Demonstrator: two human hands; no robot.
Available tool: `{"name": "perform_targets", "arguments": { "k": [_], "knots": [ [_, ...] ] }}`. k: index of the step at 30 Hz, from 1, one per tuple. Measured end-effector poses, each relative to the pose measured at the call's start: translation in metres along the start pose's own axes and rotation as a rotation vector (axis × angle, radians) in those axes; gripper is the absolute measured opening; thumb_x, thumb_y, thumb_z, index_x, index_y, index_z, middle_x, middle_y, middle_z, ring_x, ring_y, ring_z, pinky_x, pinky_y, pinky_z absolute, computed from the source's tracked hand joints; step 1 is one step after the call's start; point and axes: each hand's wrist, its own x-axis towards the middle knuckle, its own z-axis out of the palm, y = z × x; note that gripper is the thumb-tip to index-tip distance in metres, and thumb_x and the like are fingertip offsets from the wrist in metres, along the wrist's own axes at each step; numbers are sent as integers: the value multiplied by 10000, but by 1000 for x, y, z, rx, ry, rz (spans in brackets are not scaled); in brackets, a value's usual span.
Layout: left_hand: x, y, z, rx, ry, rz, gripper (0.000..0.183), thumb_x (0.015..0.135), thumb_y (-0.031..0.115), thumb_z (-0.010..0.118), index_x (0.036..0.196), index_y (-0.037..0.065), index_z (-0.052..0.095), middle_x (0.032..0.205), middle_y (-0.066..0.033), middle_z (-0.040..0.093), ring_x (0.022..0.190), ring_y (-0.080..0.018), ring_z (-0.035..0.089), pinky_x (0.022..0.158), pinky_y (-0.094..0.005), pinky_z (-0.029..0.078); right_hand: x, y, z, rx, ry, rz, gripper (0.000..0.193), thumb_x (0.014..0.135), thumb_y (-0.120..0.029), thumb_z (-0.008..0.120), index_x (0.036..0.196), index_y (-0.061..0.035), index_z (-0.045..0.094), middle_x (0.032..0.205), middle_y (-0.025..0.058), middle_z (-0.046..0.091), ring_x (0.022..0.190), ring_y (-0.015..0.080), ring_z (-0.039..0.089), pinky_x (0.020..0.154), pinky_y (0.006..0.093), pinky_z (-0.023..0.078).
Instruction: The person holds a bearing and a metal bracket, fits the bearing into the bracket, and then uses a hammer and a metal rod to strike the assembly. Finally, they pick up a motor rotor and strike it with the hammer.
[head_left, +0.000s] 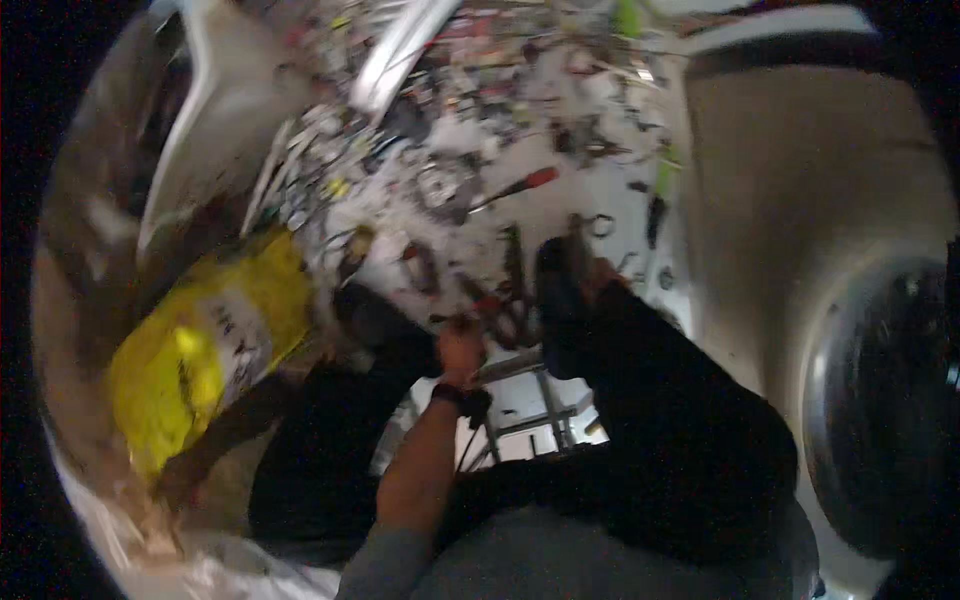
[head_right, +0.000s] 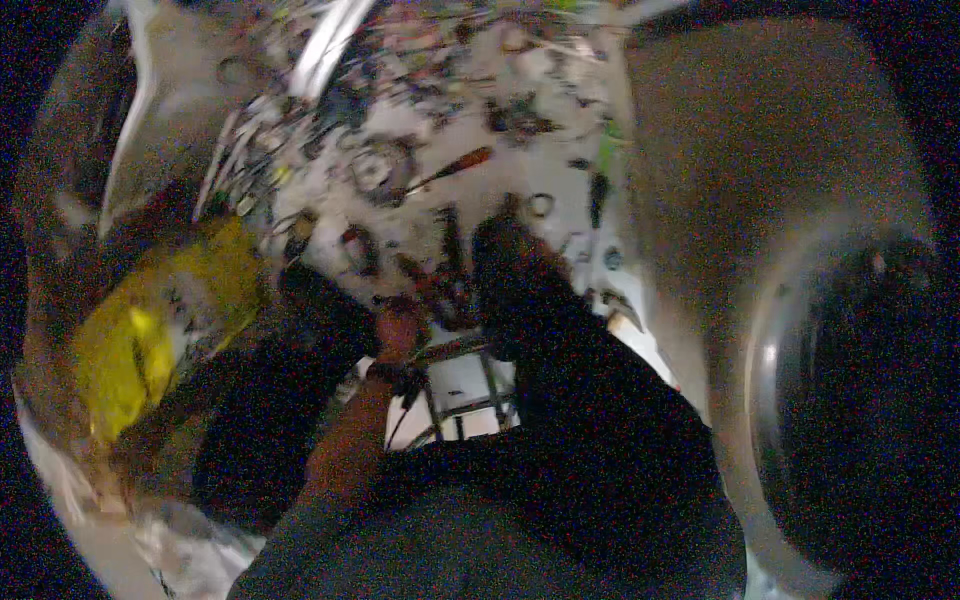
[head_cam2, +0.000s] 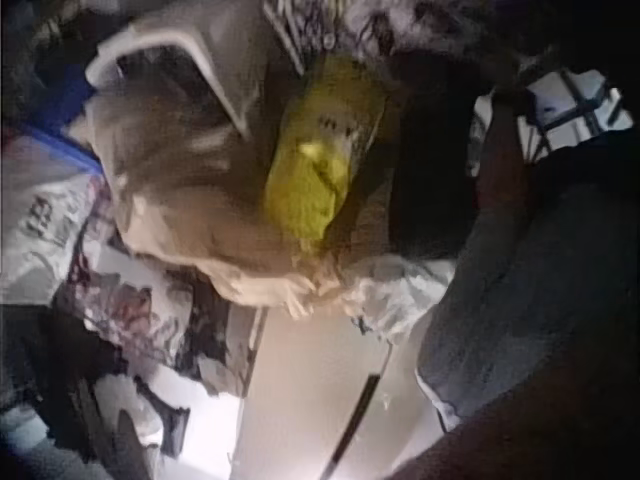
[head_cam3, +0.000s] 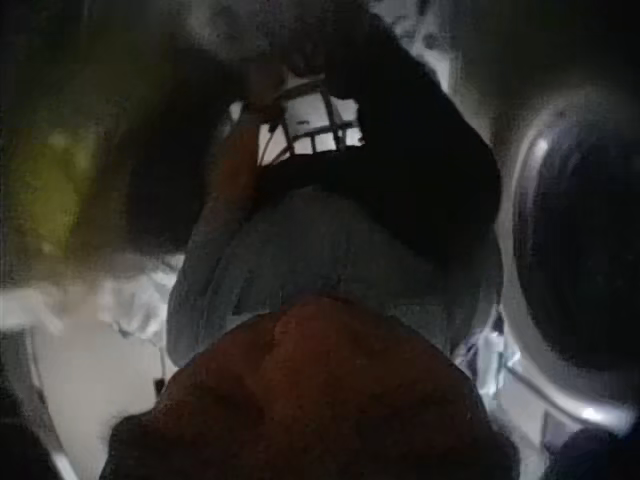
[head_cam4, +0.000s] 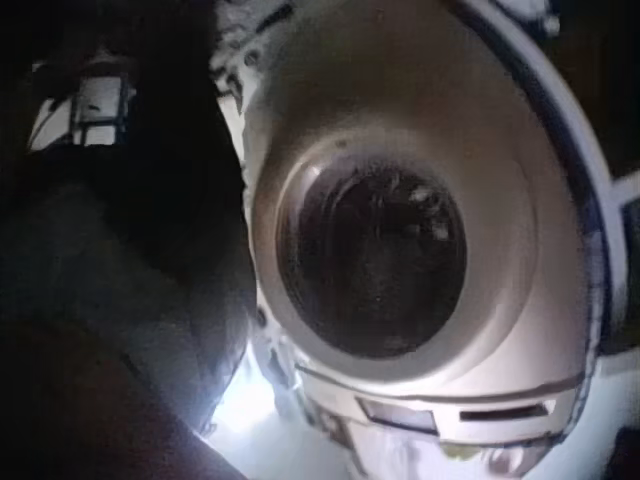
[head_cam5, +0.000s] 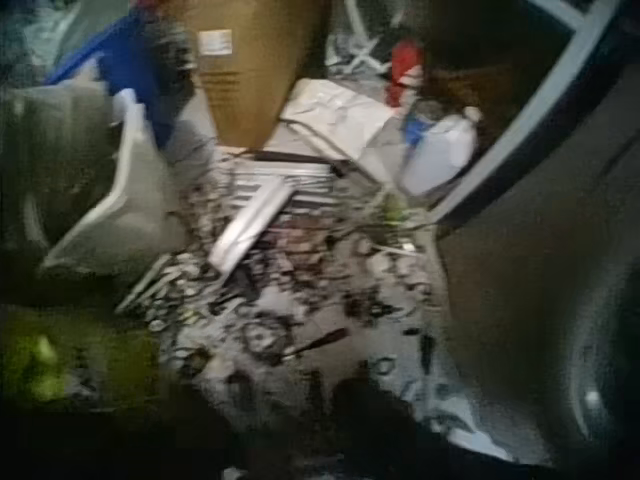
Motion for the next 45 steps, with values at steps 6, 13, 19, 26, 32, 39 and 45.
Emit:
{"name": "perform_targets", "arguments": {
  "k": [6,13,19,26,32,39,45],
  "knots": [
    [0,-7,-32,-369,116,-11,280,802,275,714,929,26,714,904,-164,720,859,-384,687,783,-471,537,-21,-46,-35,33,-17,124,545,842,-498,693,1189,-94,579,1029,196,703,1001,414,673,835,502,533],
    [4,-11,-40,-981,-114,-661,348,827,319,727,933,-12,707,769,-148,710,674,-285,690,658,-437,533,-71,-70,-85,563,44,-314,466,983,-495,485,1161,-77,592,1011,225,695,1008,447,658,868,506,503],
    [21,34,-54,-1052,-152,-605,388,870,337,694,896,-49,694,740,-141,697,639,-235,668,623,-406,529,-52,-43,-96,612,-237,52,293,1050,-264,486,1213,-76,641,1186,42,654,1096,165,577,1036,334,415],
    [21,63,-25,-939,4,-374,435,854,433,709,898,1,719,771,-120,711,707,-303,685,682,-452,510,-42,-7,-68,782,-206,-164,258,1045,-230,481,1138,-70,660,1141,51,655,1058,167,581,984,340,443],
    [17,39,-23,-1159,148,-394,490,850,455,728,1031,1,705,806,-123,716,757,-244,685,678,-388,504,-24,-26,-38,628,-37,-358,381,978,-421,505,1075,-75,634,1022,170,700,953,383,667,824,428,509],
    [32,79,-78,-950,-158,-554,490,870,470,703,1050,14,705,869,-102,728,762,-211,673,702,-374,511,-29,11,-32,1136,-183,-262,259,993,-359,546,952,-119,636,864,92,635,762,292,609,733,390,494],
    [15,47,-64,-823,79,-260,554,882,569,635,1064,51,712,945,-179,736,861,-374,697,791,-481,525,-28,-52,-25,789,-54,-739,319,970,-293,577,1175,-55,636,1098,183,669,1111,345,626,931,415,514]
  ]
}}
